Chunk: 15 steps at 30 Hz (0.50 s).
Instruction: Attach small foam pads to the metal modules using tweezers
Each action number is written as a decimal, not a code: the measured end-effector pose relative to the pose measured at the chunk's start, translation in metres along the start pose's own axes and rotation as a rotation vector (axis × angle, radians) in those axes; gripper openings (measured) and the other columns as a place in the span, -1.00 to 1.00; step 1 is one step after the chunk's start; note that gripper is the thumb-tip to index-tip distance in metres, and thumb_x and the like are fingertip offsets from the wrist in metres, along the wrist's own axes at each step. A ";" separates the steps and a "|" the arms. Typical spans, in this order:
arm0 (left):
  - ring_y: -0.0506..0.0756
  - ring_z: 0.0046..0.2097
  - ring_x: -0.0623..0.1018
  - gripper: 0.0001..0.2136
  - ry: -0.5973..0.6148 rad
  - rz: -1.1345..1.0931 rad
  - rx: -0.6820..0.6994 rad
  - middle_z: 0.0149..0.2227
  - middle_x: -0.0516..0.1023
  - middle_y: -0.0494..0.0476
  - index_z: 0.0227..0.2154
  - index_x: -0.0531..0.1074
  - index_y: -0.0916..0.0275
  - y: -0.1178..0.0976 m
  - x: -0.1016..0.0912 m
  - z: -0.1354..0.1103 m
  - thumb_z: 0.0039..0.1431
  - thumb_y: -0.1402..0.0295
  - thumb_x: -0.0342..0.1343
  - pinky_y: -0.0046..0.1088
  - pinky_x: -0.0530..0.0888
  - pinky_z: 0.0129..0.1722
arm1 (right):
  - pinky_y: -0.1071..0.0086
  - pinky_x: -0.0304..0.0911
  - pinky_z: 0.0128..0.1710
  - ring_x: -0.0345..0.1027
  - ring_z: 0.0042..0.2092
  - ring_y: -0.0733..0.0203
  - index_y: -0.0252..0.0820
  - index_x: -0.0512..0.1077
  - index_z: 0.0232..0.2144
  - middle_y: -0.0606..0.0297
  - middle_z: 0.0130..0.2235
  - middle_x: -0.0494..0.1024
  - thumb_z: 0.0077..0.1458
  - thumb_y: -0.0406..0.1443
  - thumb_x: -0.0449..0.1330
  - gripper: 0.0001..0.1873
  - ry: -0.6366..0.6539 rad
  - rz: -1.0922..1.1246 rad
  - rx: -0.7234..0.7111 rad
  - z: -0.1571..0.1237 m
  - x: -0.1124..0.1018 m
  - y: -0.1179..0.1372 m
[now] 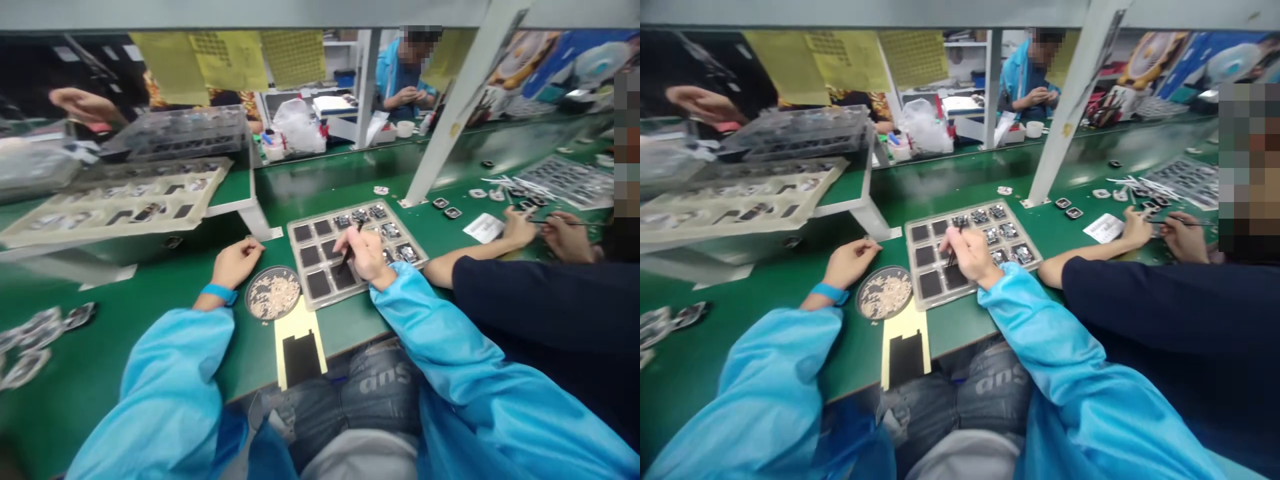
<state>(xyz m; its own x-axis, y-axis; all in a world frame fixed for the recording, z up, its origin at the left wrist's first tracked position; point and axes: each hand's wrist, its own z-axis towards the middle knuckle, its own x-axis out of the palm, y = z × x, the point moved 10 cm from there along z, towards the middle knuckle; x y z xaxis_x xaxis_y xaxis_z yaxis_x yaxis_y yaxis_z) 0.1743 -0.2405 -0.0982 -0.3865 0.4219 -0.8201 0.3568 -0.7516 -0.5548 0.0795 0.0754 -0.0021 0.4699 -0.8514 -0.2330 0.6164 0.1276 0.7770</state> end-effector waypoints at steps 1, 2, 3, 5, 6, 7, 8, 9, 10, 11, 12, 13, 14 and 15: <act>0.10 -0.24 0.55 -0.68 0.005 -0.014 -0.003 -0.26 0.65 0.04 -0.19 0.65 0.15 0.005 0.001 0.001 0.19 0.12 0.09 -0.49 0.33 -0.26 | 0.50 0.25 -0.38 0.35 -0.48 0.43 -0.24 0.58 -0.46 0.33 -0.53 0.47 0.45 -0.04 -0.04 -0.39 0.015 -0.003 -0.003 0.000 0.002 0.001; 0.09 -0.23 0.56 -0.67 0.015 -0.024 -0.014 -0.26 0.65 0.02 -0.17 0.65 0.14 0.010 0.002 0.001 0.19 0.10 0.10 -0.50 0.33 -0.25 | 0.51 0.25 -0.37 0.35 -0.48 0.44 -0.24 0.58 -0.46 0.34 -0.53 0.48 0.44 -0.06 -0.01 -0.42 0.032 -0.004 -0.008 0.000 0.004 0.002; 0.08 -0.24 0.56 -0.67 0.020 -0.025 -0.031 -0.27 0.65 0.00 -0.16 0.64 0.13 0.014 0.002 0.001 0.18 0.08 0.10 -0.50 0.34 -0.25 | 0.52 0.26 -0.36 0.37 -0.47 0.45 -0.25 0.58 -0.45 0.34 -0.52 0.50 0.43 -0.08 0.02 -0.46 0.051 -0.008 -0.018 0.000 0.006 0.003; 0.07 -0.24 0.55 -0.66 0.033 -0.012 -0.054 -0.27 0.64 -0.03 -0.14 0.64 0.10 0.017 0.003 0.001 0.19 0.06 0.11 -0.51 0.34 -0.25 | 0.54 0.28 -0.31 0.42 -0.42 0.45 -0.25 0.58 -0.47 0.34 -0.48 0.54 0.40 -0.12 0.09 -0.52 0.080 -0.027 -0.044 0.000 0.011 0.005; 0.06 -0.23 0.55 -0.65 0.040 -0.003 -0.062 -0.27 0.63 -0.04 -0.13 0.64 0.09 0.017 0.003 0.000 0.19 0.04 0.11 -0.51 0.34 -0.24 | 0.54 0.28 -0.30 0.43 -0.41 0.45 -0.25 0.57 -0.47 0.34 -0.47 0.56 0.39 -0.13 0.11 -0.54 0.086 -0.033 -0.053 0.000 0.012 0.006; 0.06 -0.23 0.55 -0.65 0.049 0.002 -0.065 -0.27 0.63 -0.04 -0.12 0.63 0.10 0.016 0.003 -0.001 0.20 0.03 0.11 -0.52 0.35 -0.24 | 0.54 0.28 -0.30 0.45 -0.40 0.44 -0.25 0.57 -0.48 0.33 -0.46 0.57 0.38 -0.14 0.12 -0.55 0.088 -0.033 -0.058 0.000 0.013 0.005; 0.06 -0.22 0.55 -0.64 0.060 0.005 -0.070 -0.26 0.63 -0.04 -0.11 0.63 0.10 0.014 0.003 -0.003 0.20 0.03 0.11 -0.52 0.35 -0.23 | 0.54 0.28 -0.30 0.45 -0.39 0.43 -0.25 0.57 -0.48 0.33 -0.45 0.57 0.37 -0.15 0.13 -0.56 0.089 -0.032 -0.061 0.000 0.014 0.005; 0.06 -0.22 0.54 -0.63 0.073 0.006 -0.076 -0.26 0.63 -0.04 -0.11 0.62 0.10 0.013 0.003 -0.004 0.20 0.02 0.11 -0.52 0.35 -0.22 | 0.54 0.28 -0.31 0.45 -0.39 0.43 -0.26 0.57 -0.48 0.33 -0.45 0.57 0.37 -0.16 0.13 -0.57 0.088 -0.030 -0.064 0.000 0.014 0.005; 0.06 -0.22 0.54 -0.63 0.087 0.003 -0.085 -0.26 0.63 -0.04 -0.10 0.62 0.10 0.013 0.004 -0.005 0.20 0.01 0.11 -0.52 0.35 -0.22 | 0.54 0.28 -0.31 0.45 -0.40 0.43 -0.26 0.57 -0.48 0.33 -0.45 0.57 0.37 -0.17 0.13 -0.57 0.086 -0.032 -0.066 0.000 0.014 0.005; 0.06 -0.23 0.54 -0.62 0.099 0.002 -0.095 -0.27 0.62 -0.05 -0.09 0.61 0.10 0.013 0.005 -0.006 0.20 0.01 0.11 -0.52 0.35 -0.22 | 0.54 0.28 -0.31 0.45 -0.40 0.43 -0.26 0.57 -0.48 0.33 -0.45 0.58 0.37 -0.17 0.13 -0.57 0.084 -0.035 -0.069 0.001 0.014 0.005; 0.06 -0.23 0.54 -0.62 0.107 0.002 -0.105 -0.27 0.62 -0.05 -0.08 0.61 0.09 0.014 0.005 -0.006 0.20 0.01 0.11 -0.52 0.35 -0.22 | 0.54 0.28 -0.31 0.45 -0.40 0.43 -0.26 0.57 -0.48 0.33 -0.45 0.58 0.37 -0.17 0.13 -0.57 0.084 -0.040 -0.072 0.001 0.013 0.005; 0.06 -0.23 0.54 -0.62 0.114 0.005 -0.115 -0.27 0.62 -0.06 -0.07 0.60 0.08 0.014 0.006 -0.006 0.20 0.01 0.10 -0.52 0.35 -0.22 | 0.54 0.28 -0.31 0.45 -0.40 0.43 -0.26 0.57 -0.48 0.33 -0.45 0.58 0.37 -0.17 0.13 -0.56 0.085 -0.046 -0.074 0.001 0.013 0.006; 0.06 -0.23 0.54 -0.62 0.123 0.012 -0.123 -0.27 0.62 -0.07 -0.06 0.59 0.06 0.015 0.006 -0.006 0.19 0.01 0.09 -0.51 0.35 -0.23 | 0.55 0.27 -0.32 0.45 -0.40 0.43 -0.26 0.57 -0.48 0.33 -0.46 0.58 0.37 -0.16 0.13 -0.56 0.086 -0.054 -0.076 0.001 0.013 0.007; 0.07 -0.23 0.54 -0.62 0.133 0.025 -0.129 -0.27 0.61 -0.09 -0.06 0.59 0.04 0.015 0.007 -0.006 0.20 0.00 0.08 -0.51 0.35 -0.24 | 0.55 0.27 -0.33 0.45 -0.41 0.43 -0.26 0.57 -0.48 0.33 -0.46 0.57 0.36 -0.15 0.13 -0.56 0.085 -0.063 -0.079 0.001 0.013 0.008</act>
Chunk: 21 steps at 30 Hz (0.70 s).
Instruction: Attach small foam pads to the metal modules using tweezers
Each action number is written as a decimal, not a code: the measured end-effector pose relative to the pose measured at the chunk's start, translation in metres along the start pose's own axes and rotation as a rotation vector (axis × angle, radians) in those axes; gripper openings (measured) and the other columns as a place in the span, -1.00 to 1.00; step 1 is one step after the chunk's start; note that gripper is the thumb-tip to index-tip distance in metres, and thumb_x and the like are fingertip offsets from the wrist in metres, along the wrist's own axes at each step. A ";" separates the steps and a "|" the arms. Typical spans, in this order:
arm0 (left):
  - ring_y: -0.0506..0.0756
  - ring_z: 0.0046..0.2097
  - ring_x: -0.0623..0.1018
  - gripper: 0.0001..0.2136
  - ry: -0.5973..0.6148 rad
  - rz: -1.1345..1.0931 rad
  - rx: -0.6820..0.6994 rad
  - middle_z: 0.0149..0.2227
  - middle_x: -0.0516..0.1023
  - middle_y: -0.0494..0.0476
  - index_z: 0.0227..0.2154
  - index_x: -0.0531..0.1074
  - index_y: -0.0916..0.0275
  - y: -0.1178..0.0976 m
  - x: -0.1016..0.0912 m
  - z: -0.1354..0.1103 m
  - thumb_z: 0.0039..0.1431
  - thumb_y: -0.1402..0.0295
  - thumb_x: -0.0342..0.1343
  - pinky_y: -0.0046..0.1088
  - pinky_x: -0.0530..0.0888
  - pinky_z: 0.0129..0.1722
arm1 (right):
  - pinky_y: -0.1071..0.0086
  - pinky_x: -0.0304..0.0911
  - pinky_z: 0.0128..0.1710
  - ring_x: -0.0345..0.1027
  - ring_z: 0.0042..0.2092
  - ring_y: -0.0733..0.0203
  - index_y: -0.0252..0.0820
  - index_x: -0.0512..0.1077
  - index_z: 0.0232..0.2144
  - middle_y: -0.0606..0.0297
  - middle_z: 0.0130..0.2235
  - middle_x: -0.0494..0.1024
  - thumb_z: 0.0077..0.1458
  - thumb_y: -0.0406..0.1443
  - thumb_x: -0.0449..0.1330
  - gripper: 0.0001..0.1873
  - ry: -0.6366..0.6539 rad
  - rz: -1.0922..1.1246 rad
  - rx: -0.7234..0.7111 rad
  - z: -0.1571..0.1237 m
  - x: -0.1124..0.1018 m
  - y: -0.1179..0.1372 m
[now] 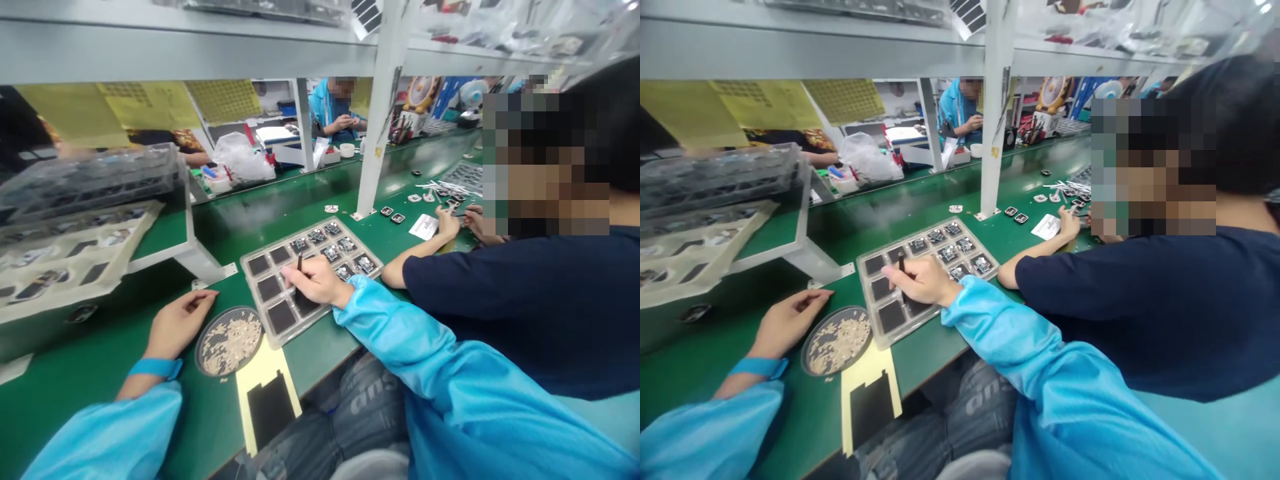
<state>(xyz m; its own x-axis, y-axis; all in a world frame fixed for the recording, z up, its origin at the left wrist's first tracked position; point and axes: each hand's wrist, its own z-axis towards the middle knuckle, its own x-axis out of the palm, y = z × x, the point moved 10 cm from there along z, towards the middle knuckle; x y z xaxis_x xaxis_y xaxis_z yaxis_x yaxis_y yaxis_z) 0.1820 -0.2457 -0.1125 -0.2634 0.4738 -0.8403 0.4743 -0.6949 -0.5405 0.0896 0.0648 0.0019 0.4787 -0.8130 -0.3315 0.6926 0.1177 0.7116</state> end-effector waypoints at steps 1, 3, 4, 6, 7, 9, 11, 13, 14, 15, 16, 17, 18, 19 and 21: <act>0.07 -0.23 0.55 -0.62 0.011 0.019 -0.007 -0.27 0.61 -0.11 -0.05 0.58 0.02 0.000 0.000 0.000 0.20 -0.01 0.06 -0.51 0.35 -0.25 | 0.55 0.27 -0.33 0.44 -0.42 0.44 -0.26 0.58 -0.48 0.33 -0.47 0.57 0.36 -0.15 0.14 -0.56 0.000 -0.007 -0.006 0.000 0.000 0.001; 0.08 -0.22 0.56 -0.61 0.034 0.061 -0.025 -0.29 0.61 -0.14 -0.04 0.56 -0.03 -0.001 0.001 0.000 0.20 -0.03 0.03 -0.50 0.36 -0.26 | 0.57 0.27 -0.32 0.44 -0.42 0.45 -0.26 0.58 -0.48 0.33 -0.47 0.58 0.35 -0.16 0.14 -0.57 -0.005 -0.017 -0.022 0.001 -0.001 0.004; 0.09 -0.22 0.57 -0.60 0.044 0.080 -0.038 -0.29 0.61 -0.16 -0.03 0.55 -0.05 -0.001 0.001 0.001 0.20 -0.05 0.02 -0.49 0.36 -0.26 | 0.57 0.28 -0.30 0.45 -0.40 0.45 -0.26 0.58 -0.48 0.33 -0.45 0.59 0.35 -0.17 0.14 -0.58 -0.010 -0.018 -0.030 0.001 -0.002 0.006; 0.10 -0.19 0.58 -0.59 0.059 0.094 -0.063 -0.27 0.62 -0.17 -0.03 0.54 -0.08 -0.001 0.000 0.001 0.19 -0.07 -0.01 -0.48 0.38 -0.25 | 0.58 0.29 -0.27 0.46 -0.38 0.45 -0.27 0.58 -0.47 0.33 -0.44 0.60 0.35 -0.18 0.14 -0.58 -0.018 -0.017 -0.036 0.002 -0.003 0.007; 0.11 -0.18 0.59 -0.57 0.067 0.096 -0.071 -0.26 0.62 -0.17 -0.02 0.53 -0.09 -0.001 -0.001 0.000 0.18 -0.09 -0.02 -0.47 0.39 -0.24 | 0.58 0.29 -0.27 0.46 -0.38 0.45 -0.27 0.58 -0.48 0.33 -0.43 0.60 0.35 -0.17 0.14 -0.58 -0.018 -0.021 -0.034 0.002 -0.003 0.007; 0.13 -0.15 0.59 -0.55 0.085 0.103 -0.078 -0.22 0.63 -0.17 -0.01 0.53 -0.10 -0.002 -0.001 0.000 0.17 -0.11 -0.05 -0.45 0.41 -0.22 | 0.58 0.28 -0.29 0.45 -0.39 0.45 -0.28 0.57 -0.49 0.34 -0.44 0.60 0.35 -0.16 0.15 -0.56 -0.009 -0.033 -0.020 0.003 -0.003 0.008; 0.15 -0.13 0.60 -0.52 0.102 0.119 -0.085 -0.21 0.64 -0.15 -0.01 0.52 -0.09 -0.003 -0.002 0.000 0.15 -0.12 -0.07 -0.43 0.41 -0.21 | 0.57 0.27 -0.30 0.44 -0.39 0.45 -0.28 0.57 -0.49 0.33 -0.45 0.59 0.35 -0.14 0.14 -0.55 0.007 -0.042 0.001 0.004 -0.002 0.007; 0.17 -0.12 0.60 -0.50 0.114 0.126 -0.099 -0.19 0.64 -0.14 0.00 0.52 -0.09 -0.004 -0.002 -0.001 0.13 -0.14 -0.09 -0.41 0.42 -0.19 | 0.57 0.27 -0.29 0.45 -0.38 0.44 -0.28 0.57 -0.48 0.33 -0.44 0.60 0.36 -0.13 0.13 -0.54 0.014 -0.047 0.021 0.004 -0.003 0.007; 0.17 -0.11 0.61 -0.49 0.118 0.122 -0.105 -0.18 0.64 -0.13 0.00 0.52 -0.09 -0.004 -0.003 -0.001 0.13 -0.15 -0.09 -0.41 0.43 -0.19 | 0.57 0.27 -0.28 0.46 -0.37 0.43 -0.28 0.57 -0.48 0.32 -0.43 0.60 0.36 -0.12 0.12 -0.53 0.016 -0.047 0.026 0.004 -0.003 0.007; 0.18 -0.11 0.61 -0.48 0.123 0.118 -0.112 -0.17 0.64 -0.13 0.00 0.52 -0.09 -0.005 -0.003 -0.002 0.12 -0.16 -0.10 -0.40 0.43 -0.18 | 0.57 0.27 -0.27 0.46 -0.36 0.43 -0.28 0.57 -0.48 0.32 -0.42 0.61 0.36 -0.12 0.12 -0.53 0.018 -0.047 0.029 0.005 -0.003 0.007; 0.18 -0.10 0.61 -0.47 0.127 0.115 -0.116 -0.16 0.64 -0.13 0.00 0.52 -0.09 -0.005 -0.003 -0.002 0.11 -0.17 -0.11 -0.39 0.44 -0.17 | 0.57 0.27 -0.27 0.47 -0.36 0.43 -0.29 0.58 -0.48 0.32 -0.42 0.61 0.36 -0.12 0.12 -0.53 0.019 -0.047 0.030 0.005 -0.003 0.006; 0.19 -0.10 0.60 -0.46 0.129 0.113 -0.119 -0.15 0.64 -0.13 -0.01 0.52 -0.09 -0.006 -0.003 -0.002 0.10 -0.18 -0.11 -0.37 0.44 -0.15 | 0.56 0.27 -0.26 0.48 -0.35 0.42 -0.29 0.58 -0.47 0.31 -0.41 0.61 0.36 -0.12 0.12 -0.53 0.019 -0.049 0.031 0.005 -0.003 0.006; 0.19 -0.10 0.60 -0.45 0.129 0.112 -0.122 -0.15 0.64 -0.12 -0.01 0.52 -0.08 -0.006 -0.003 -0.003 0.10 -0.19 -0.12 -0.36 0.45 -0.14 | 0.56 0.27 -0.25 0.48 -0.34 0.41 -0.29 0.58 -0.47 0.31 -0.41 0.61 0.36 -0.12 0.12 -0.53 0.021 -0.053 0.033 0.005 -0.002 0.005; 0.20 -0.10 0.60 -0.45 0.128 0.108 -0.122 -0.14 0.64 -0.11 -0.02 0.53 -0.07 -0.006 -0.003 -0.003 0.09 -0.19 -0.12 -0.35 0.45 -0.13 | 0.56 0.26 -0.25 0.48 -0.33 0.41 -0.29 0.59 -0.47 0.31 -0.41 0.61 0.36 -0.12 0.13 -0.53 0.021 -0.058 0.036 0.006 -0.002 0.004; 0.21 -0.10 0.60 -0.44 0.127 0.099 -0.113 -0.14 0.64 -0.09 -0.03 0.54 -0.05 -0.006 -0.003 -0.002 0.09 -0.19 -0.12 -0.33 0.45 -0.10 | 0.55 0.26 -0.24 0.48 -0.32 0.40 -0.29 0.59 -0.47 0.30 -0.40 0.62 0.36 -0.12 0.12 -0.53 0.020 -0.075 0.046 0.006 -0.002 0.003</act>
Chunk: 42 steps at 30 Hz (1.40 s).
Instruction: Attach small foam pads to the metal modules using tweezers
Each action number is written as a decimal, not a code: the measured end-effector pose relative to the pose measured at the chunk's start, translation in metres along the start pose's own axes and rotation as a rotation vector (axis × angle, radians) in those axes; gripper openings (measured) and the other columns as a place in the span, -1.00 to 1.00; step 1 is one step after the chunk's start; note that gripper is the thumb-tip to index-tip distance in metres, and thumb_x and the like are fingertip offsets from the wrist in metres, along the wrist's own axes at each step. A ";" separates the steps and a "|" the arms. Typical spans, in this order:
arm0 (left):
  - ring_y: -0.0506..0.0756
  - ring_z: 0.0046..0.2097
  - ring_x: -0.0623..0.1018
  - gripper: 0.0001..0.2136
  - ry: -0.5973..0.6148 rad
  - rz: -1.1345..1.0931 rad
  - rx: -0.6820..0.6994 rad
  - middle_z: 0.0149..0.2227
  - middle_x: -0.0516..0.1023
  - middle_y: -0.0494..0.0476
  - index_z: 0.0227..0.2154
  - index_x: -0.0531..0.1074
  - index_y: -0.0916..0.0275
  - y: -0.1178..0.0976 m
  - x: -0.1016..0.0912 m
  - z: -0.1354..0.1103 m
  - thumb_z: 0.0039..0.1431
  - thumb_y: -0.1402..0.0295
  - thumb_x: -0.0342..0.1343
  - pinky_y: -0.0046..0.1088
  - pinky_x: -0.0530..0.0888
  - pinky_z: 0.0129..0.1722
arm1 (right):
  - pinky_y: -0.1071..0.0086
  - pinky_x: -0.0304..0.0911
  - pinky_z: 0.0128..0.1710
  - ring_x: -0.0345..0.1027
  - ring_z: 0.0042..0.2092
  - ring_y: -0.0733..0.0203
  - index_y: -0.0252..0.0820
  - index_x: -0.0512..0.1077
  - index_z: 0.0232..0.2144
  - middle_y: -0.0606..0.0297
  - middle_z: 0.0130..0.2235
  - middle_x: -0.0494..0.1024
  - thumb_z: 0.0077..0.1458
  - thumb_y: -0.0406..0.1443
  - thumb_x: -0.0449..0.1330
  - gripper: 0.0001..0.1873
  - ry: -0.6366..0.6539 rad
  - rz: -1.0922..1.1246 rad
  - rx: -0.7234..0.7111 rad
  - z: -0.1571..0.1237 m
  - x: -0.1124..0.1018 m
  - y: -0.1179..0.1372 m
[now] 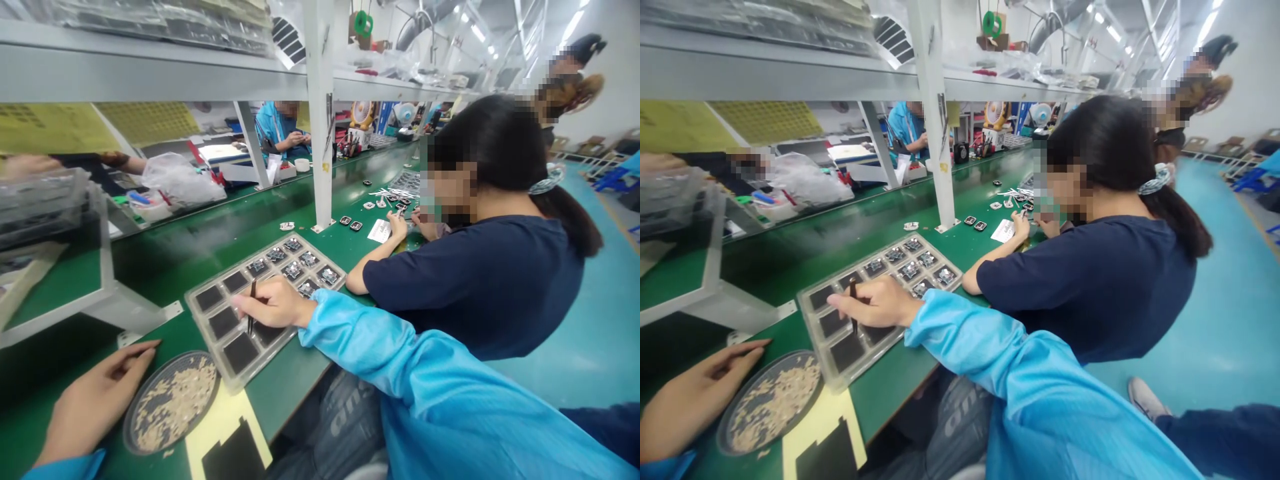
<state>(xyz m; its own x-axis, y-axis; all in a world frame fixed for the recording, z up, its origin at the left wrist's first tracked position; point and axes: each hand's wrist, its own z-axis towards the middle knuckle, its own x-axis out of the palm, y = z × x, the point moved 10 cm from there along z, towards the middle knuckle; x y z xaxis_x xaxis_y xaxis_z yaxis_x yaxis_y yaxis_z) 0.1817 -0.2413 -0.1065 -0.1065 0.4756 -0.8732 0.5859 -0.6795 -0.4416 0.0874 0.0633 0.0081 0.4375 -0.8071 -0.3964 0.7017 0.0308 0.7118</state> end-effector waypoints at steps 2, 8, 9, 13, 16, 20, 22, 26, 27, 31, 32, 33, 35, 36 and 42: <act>0.21 -0.11 0.61 -0.44 0.004 -0.007 0.006 -0.15 0.64 -0.08 -0.03 0.54 -0.04 0.001 0.001 0.001 0.10 -0.19 -0.12 -0.33 0.45 -0.10 | 0.55 0.26 -0.23 0.48 -0.32 0.40 -0.29 0.59 -0.46 0.30 -0.39 0.62 0.36 -0.12 0.13 -0.53 0.002 -0.007 0.005 0.000 0.001 -0.001; 0.19 -0.18 0.59 -0.51 -0.024 -0.019 0.050 -0.27 0.62 -0.08 -0.03 0.53 -0.05 -0.001 0.003 0.000 0.11 -0.13 -0.04 -0.36 0.43 -0.19 | 0.55 0.27 -0.24 0.46 -0.34 0.42 -0.28 0.57 -0.45 0.31 -0.39 0.61 0.37 -0.12 0.11 -0.54 0.016 0.015 -0.014 -0.002 0.003 0.002; 0.18 -0.21 0.59 -0.52 -0.034 -0.025 0.063 -0.31 0.61 -0.08 -0.04 0.53 -0.04 -0.002 0.003 -0.001 0.11 -0.11 -0.03 -0.37 0.42 -0.21 | 0.55 0.28 -0.24 0.46 -0.34 0.42 -0.28 0.57 -0.45 0.31 -0.39 0.61 0.37 -0.12 0.11 -0.54 0.014 0.022 -0.018 -0.003 0.003 0.002; 0.14 -0.28 0.56 -0.52 -0.059 -0.046 0.102 -0.36 0.56 -0.08 -0.03 0.54 0.01 -0.006 0.004 -0.005 0.11 -0.10 0.00 -0.41 0.39 -0.27 | 0.55 0.29 -0.24 0.47 -0.35 0.41 -0.28 0.57 -0.45 0.30 -0.40 0.61 0.37 -0.13 0.12 -0.55 0.004 0.064 -0.002 -0.004 0.003 -0.002; 0.12 -0.28 0.55 -0.53 -0.068 -0.048 0.096 -0.37 0.55 -0.09 -0.02 0.54 0.01 -0.004 0.004 -0.005 0.12 -0.07 0.01 -0.44 0.37 -0.27 | 0.55 0.29 -0.26 0.46 -0.36 0.42 -0.28 0.58 -0.45 0.30 -0.41 0.61 0.36 -0.12 0.12 -0.55 0.010 0.075 0.021 -0.005 0.004 -0.005; 0.11 -0.26 0.55 -0.57 -0.062 -0.046 0.087 -0.36 0.54 -0.12 -0.01 0.53 -0.02 0.000 0.005 -0.004 0.15 -0.04 0.02 -0.46 0.37 -0.26 | 0.55 0.28 -0.27 0.46 -0.37 0.42 -0.28 0.58 -0.46 0.30 -0.42 0.61 0.35 -0.12 0.14 -0.55 0.004 0.068 0.023 -0.005 0.004 -0.005; 0.10 -0.26 0.55 -0.57 -0.062 -0.046 0.107 -0.36 0.54 -0.11 0.00 0.53 -0.01 -0.001 0.006 -0.004 0.17 -0.03 0.02 -0.46 0.37 -0.26 | 0.56 0.28 -0.28 0.46 -0.37 0.42 -0.28 0.58 -0.46 0.31 -0.43 0.60 0.35 -0.13 0.14 -0.56 -0.007 0.067 0.014 -0.005 0.003 -0.005; 0.10 -0.30 0.53 -0.55 -0.080 -0.069 0.173 -0.39 0.53 -0.04 0.02 0.54 0.08 -0.005 0.005 -0.005 0.19 -0.02 0.03 -0.43 0.36 -0.27 | 0.55 0.31 -0.26 0.48 -0.36 0.41 -0.28 0.57 -0.46 0.31 -0.42 0.61 0.37 -0.14 0.11 -0.54 0.004 0.037 0.005 -0.004 0.004 -0.005; 0.11 -0.32 0.52 -0.54 -0.089 -0.088 0.192 -0.39 0.53 -0.01 0.01 0.55 0.12 -0.007 0.004 -0.006 0.19 -0.02 0.04 -0.42 0.36 -0.29 | 0.54 0.32 -0.24 0.49 -0.35 0.41 -0.28 0.57 -0.46 0.30 -0.42 0.61 0.38 -0.13 0.10 -0.53 0.009 0.025 0.008 -0.005 0.004 -0.005; 0.11 -0.35 0.49 -0.56 -0.137 -0.164 0.272 -0.39 0.54 0.10 -0.05 0.59 0.25 -0.016 0.003 -0.015 0.20 0.06 0.06 -0.38 0.33 -0.30 | 0.50 0.35 -0.24 0.50 -0.36 0.37 -0.27 0.57 -0.47 0.27 -0.41 0.62 0.40 -0.11 0.07 -0.50 -0.001 0.036 0.007 -0.008 0.003 -0.001; 0.10 -0.34 0.49 -0.58 -0.144 -0.168 0.274 -0.38 0.55 0.10 -0.05 0.59 0.24 -0.016 0.004 -0.017 0.21 0.08 0.05 -0.39 0.33 -0.29 | 0.50 0.35 -0.25 0.48 -0.37 0.37 -0.27 0.56 -0.47 0.27 -0.43 0.61 0.39 -0.11 0.07 -0.50 -0.010 0.045 0.006 -0.009 0.002 0.000; 0.08 -0.34 0.49 -0.59 -0.153 -0.172 0.278 -0.37 0.56 0.10 -0.04 0.59 0.24 -0.017 0.005 -0.018 0.23 0.10 0.05 -0.40 0.33 -0.29 | 0.49 0.34 -0.27 0.46 -0.40 0.37 -0.26 0.56 -0.48 0.28 -0.45 0.59 0.39 -0.12 0.09 -0.51 -0.017 0.052 0.004 -0.009 0.001 0.001; 0.06 -0.34 0.48 -0.63 -0.169 -0.177 0.278 -0.36 0.57 0.09 -0.05 0.61 0.20 -0.015 0.007 -0.019 0.24 0.13 0.06 -0.42 0.33 -0.30 | 0.49 0.32 -0.31 0.43 -0.44 0.37 -0.25 0.56 -0.49 0.30 -0.51 0.55 0.38 -0.15 0.10 -0.54 -0.030 0.065 0.004 -0.010 -0.001 0.002; 0.05 -0.35 0.48 -0.65 -0.178 -0.178 0.276 -0.37 0.57 0.08 -0.06 0.61 0.19 -0.013 0.007 -0.018 0.24 0.15 0.07 -0.43 0.33 -0.31 | 0.48 0.31 -0.34 0.42 -0.46 0.36 -0.24 0.56 -0.49 0.30 -0.54 0.53 0.38 -0.15 0.10 -0.54 -0.032 0.070 0.003 -0.010 -0.001 0.002; 0.03 -0.37 0.48 -0.71 -0.204 -0.188 0.291 -0.41 0.56 0.04 -0.10 0.63 0.17 -0.012 0.006 -0.020 0.23 0.23 0.11 -0.45 0.33 -0.32 | 0.43 0.28 -0.43 0.37 -0.53 0.33 -0.19 0.55 -0.52 0.31 -0.61 0.46 0.35 -0.13 0.12 -0.55 -0.029 0.056 -0.004 -0.011 -0.001 0.001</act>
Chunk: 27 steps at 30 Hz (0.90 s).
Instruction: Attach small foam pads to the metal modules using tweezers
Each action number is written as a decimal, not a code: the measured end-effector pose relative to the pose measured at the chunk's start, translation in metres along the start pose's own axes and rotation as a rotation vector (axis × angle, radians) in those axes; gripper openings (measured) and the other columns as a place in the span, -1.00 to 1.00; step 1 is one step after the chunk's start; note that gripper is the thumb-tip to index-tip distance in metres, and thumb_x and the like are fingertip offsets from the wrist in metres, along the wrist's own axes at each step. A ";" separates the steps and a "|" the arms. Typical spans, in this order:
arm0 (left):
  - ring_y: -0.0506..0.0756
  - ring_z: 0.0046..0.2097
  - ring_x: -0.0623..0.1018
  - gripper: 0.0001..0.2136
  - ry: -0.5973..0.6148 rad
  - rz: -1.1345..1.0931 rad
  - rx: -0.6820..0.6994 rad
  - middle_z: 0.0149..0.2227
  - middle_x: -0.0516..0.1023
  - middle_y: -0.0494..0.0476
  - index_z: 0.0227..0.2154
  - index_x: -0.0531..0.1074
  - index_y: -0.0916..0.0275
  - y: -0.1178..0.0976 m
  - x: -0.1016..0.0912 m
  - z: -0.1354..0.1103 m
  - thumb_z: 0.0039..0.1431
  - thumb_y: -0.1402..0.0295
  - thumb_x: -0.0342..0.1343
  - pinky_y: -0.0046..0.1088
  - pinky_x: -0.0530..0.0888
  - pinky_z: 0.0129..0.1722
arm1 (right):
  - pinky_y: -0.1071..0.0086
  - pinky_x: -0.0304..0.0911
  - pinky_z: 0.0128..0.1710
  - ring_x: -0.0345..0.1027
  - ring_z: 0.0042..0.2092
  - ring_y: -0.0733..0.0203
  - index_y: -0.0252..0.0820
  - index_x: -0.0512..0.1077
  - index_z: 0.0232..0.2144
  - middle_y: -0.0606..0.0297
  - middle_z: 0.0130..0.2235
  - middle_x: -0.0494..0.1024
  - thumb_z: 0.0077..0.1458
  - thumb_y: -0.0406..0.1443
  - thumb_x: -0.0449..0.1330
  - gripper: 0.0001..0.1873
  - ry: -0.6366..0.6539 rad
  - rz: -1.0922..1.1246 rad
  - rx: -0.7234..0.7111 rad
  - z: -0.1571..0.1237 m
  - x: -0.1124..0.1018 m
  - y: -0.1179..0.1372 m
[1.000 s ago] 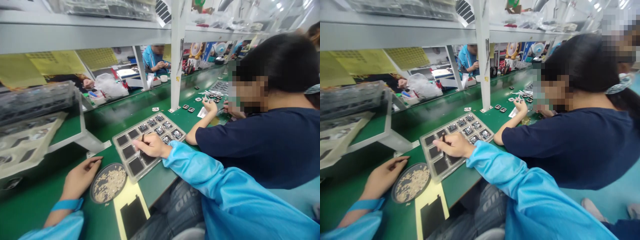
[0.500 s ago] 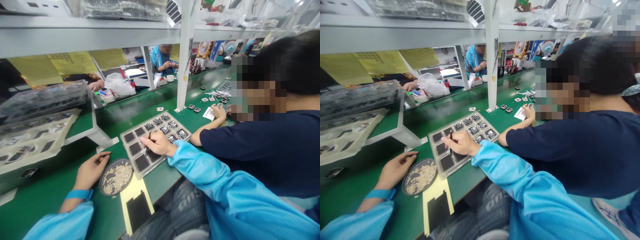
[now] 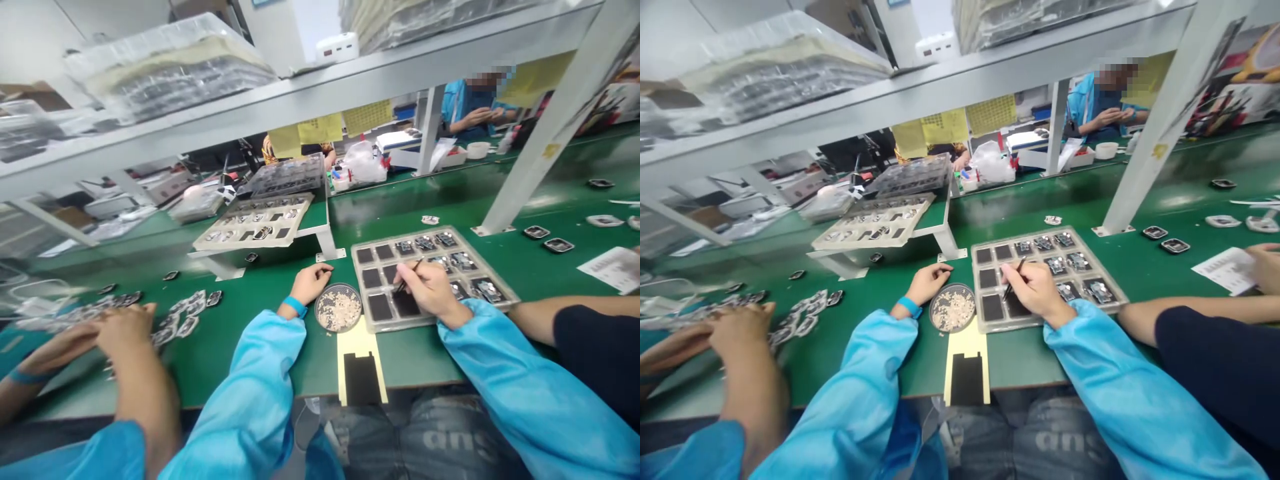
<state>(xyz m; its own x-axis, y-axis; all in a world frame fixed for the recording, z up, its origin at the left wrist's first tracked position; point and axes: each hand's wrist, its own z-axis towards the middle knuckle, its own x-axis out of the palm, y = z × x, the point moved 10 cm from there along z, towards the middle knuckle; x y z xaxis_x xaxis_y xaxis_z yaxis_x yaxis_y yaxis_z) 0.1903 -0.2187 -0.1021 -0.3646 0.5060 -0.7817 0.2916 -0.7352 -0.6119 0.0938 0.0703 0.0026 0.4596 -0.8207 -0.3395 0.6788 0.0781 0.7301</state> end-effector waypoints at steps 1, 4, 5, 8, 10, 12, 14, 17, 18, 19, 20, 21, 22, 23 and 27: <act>0.04 -0.37 0.48 -0.72 -0.001 -0.002 0.003 -0.41 0.56 0.05 -0.10 0.63 0.18 -0.001 0.000 -0.001 0.23 0.24 0.12 -0.45 0.33 -0.31 | 0.43 0.28 -0.42 0.37 -0.53 0.33 -0.19 0.55 -0.52 0.32 -0.61 0.47 0.36 -0.13 0.12 -0.55 0.000 -0.015 -0.001 -0.001 0.000 0.000; 0.04 -0.37 0.49 -0.73 0.002 -0.011 0.008 -0.41 0.55 0.04 -0.10 0.63 0.17 -0.004 -0.001 -0.002 0.24 0.25 0.12 -0.45 0.34 -0.30 | 0.43 0.29 -0.41 0.36 -0.54 0.34 -0.18 0.56 -0.52 0.32 -0.60 0.47 0.36 -0.12 0.11 -0.54 -0.007 -0.051 -0.008 -0.001 -0.001 0.000; 0.04 -0.37 0.49 -0.73 0.003 -0.014 0.009 -0.41 0.55 0.04 -0.10 0.63 0.16 -0.004 -0.001 -0.002 0.24 0.25 0.12 -0.45 0.34 -0.30 | 0.42 0.29 -0.41 0.36 -0.54 0.34 -0.18 0.56 -0.52 0.32 -0.60 0.47 0.36 -0.12 0.11 -0.53 -0.009 -0.054 -0.009 -0.001 -0.001 0.000; 0.04 -0.37 0.49 -0.74 0.002 -0.016 0.011 -0.41 0.55 0.04 -0.10 0.63 0.16 -0.005 -0.002 -0.002 0.24 0.26 0.12 -0.44 0.34 -0.30 | 0.42 0.29 -0.42 0.36 -0.55 0.33 -0.18 0.56 -0.52 0.31 -0.60 0.47 0.36 -0.11 0.11 -0.53 -0.009 -0.055 -0.001 -0.001 -0.001 -0.001; 0.04 -0.37 0.49 -0.74 0.002 -0.018 0.013 -0.42 0.55 0.04 -0.11 0.64 0.16 -0.004 -0.002 -0.003 0.24 0.26 0.12 -0.44 0.33 -0.30 | 0.42 0.29 -0.43 0.36 -0.55 0.33 -0.18 0.56 -0.52 0.31 -0.60 0.47 0.36 -0.11 0.11 -0.53 -0.008 -0.052 0.007 -0.001 -0.001 -0.002; 0.04 -0.37 0.48 -0.74 0.000 -0.022 0.015 -0.42 0.55 0.04 -0.11 0.64 0.17 -0.004 -0.001 -0.002 0.23 0.26 0.13 -0.44 0.33 -0.31 | 0.43 0.29 -0.43 0.37 -0.55 0.34 -0.18 0.56 -0.52 0.31 -0.60 0.48 0.36 -0.11 0.12 -0.53 -0.003 -0.046 0.009 -0.001 0.000 -0.003; 0.04 -0.37 0.48 -0.74 -0.001 -0.029 0.017 -0.42 0.54 0.04 -0.11 0.64 0.17 -0.003 -0.001 -0.002 0.23 0.25 0.13 -0.45 0.33 -0.32 | 0.43 0.28 -0.44 0.37 -0.55 0.35 -0.19 0.56 -0.52 0.31 -0.60 0.48 0.36 -0.12 0.12 -0.54 0.002 -0.043 0.007 -0.002 0.000 -0.003; 0.03 -0.38 0.47 -0.74 -0.008 -0.048 0.020 -0.42 0.54 0.04 -0.13 0.64 0.17 -0.002 -0.001 -0.001 0.22 0.24 0.14 -0.45 0.32 -0.33 | 0.44 0.28 -0.45 0.37 -0.55 0.36 -0.20 0.56 -0.52 0.31 -0.60 0.48 0.35 -0.12 0.12 -0.54 0.011 -0.040 0.016 0.000 0.002 -0.005; 0.03 -0.39 0.47 -0.74 -0.013 -0.059 0.022 -0.42 0.54 0.04 -0.13 0.64 0.17 -0.003 -0.002 -0.001 0.23 0.24 0.13 -0.45 0.32 -0.34 | 0.45 0.28 -0.45 0.37 -0.55 0.36 -0.20 0.56 -0.52 0.30 -0.60 0.48 0.35 -0.12 0.12 -0.54 0.010 -0.039 0.020 0.001 0.002 -0.005; 0.03 -0.39 0.47 -0.73 -0.023 -0.070 0.025 -0.42 0.54 0.04 -0.12 0.64 0.18 -0.004 -0.003 -0.001 0.24 0.23 0.12 -0.46 0.33 -0.33 | 0.45 0.28 -0.44 0.37 -0.55 0.36 -0.20 0.56 -0.52 0.30 -0.60 0.48 0.35 -0.12 0.12 -0.54 0.008 -0.035 0.027 0.002 0.002 -0.005; 0.03 -0.39 0.47 -0.72 -0.037 -0.083 0.029 -0.43 0.54 0.05 -0.11 0.63 0.20 -0.005 -0.005 -0.002 0.26 0.22 0.11 -0.46 0.34 -0.33 | 0.45 0.30 -0.44 0.37 -0.55 0.37 -0.20 0.56 -0.51 0.30 -0.59 0.48 0.35 -0.11 0.13 -0.54 0.003 -0.022 0.042 0.003 0.001 -0.004; 0.03 -0.39 0.47 -0.70 -0.056 -0.096 0.033 -0.43 0.53 0.06 -0.09 0.62 0.21 -0.007 -0.008 -0.003 0.27 0.20 0.09 -0.45 0.36 -0.32 | 0.46 0.31 -0.43 0.38 -0.54 0.37 -0.20 0.56 -0.50 0.30 -0.58 0.49 0.35 -0.11 0.13 -0.55 -0.006 0.003 0.071 0.001 0.000 -0.004; 0.04 -0.39 0.47 -0.68 -0.080 -0.108 0.039 -0.43 0.52 0.06 -0.07 0.61 0.22 -0.010 -0.012 -0.005 0.29 0.19 0.08 -0.45 0.37 -0.31 | 0.46 0.32 -0.43 0.39 -0.53 0.36 -0.19 0.56 -0.48 0.30 -0.57 0.50 0.34 -0.09 0.14 -0.57 -0.016 0.042 0.116 -0.002 -0.002 -0.005; 0.05 -0.38 0.48 -0.67 -0.104 -0.118 0.046 -0.43 0.52 0.07 -0.05 0.60 0.23 -0.014 -0.016 -0.007 0.31 0.17 0.07 -0.44 0.38 -0.30 | 0.46 0.33 -0.45 0.39 -0.53 0.36 -0.18 0.56 -0.45 0.29 -0.55 0.52 0.32 -0.07 0.16 -0.60 -0.025 0.090 0.175 -0.008 -0.005 -0.006; 0.07 -0.32 0.51 -0.68 -0.161 -0.159 0.114 -0.34 0.57 0.11 -0.06 0.60 0.21 -0.050 -0.029 -0.013 0.33 0.15 0.09 -0.40 0.43 -0.23 | 0.45 0.29 -0.58 0.34 -0.55 0.36 -0.14 0.54 -0.30 0.22 -0.34 0.59 0.17 -0.05 0.32 -0.72 -0.020 0.262 0.400 -0.059 -0.014 -0.008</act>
<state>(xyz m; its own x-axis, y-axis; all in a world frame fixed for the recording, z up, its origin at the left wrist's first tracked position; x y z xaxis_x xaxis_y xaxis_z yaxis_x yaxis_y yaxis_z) 0.1984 -0.1911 -0.0503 -0.5367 0.5474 -0.6422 0.1209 -0.7033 -0.7005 0.1153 0.1142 -0.0336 0.5718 -0.8137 -0.1046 0.2661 0.0634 0.9619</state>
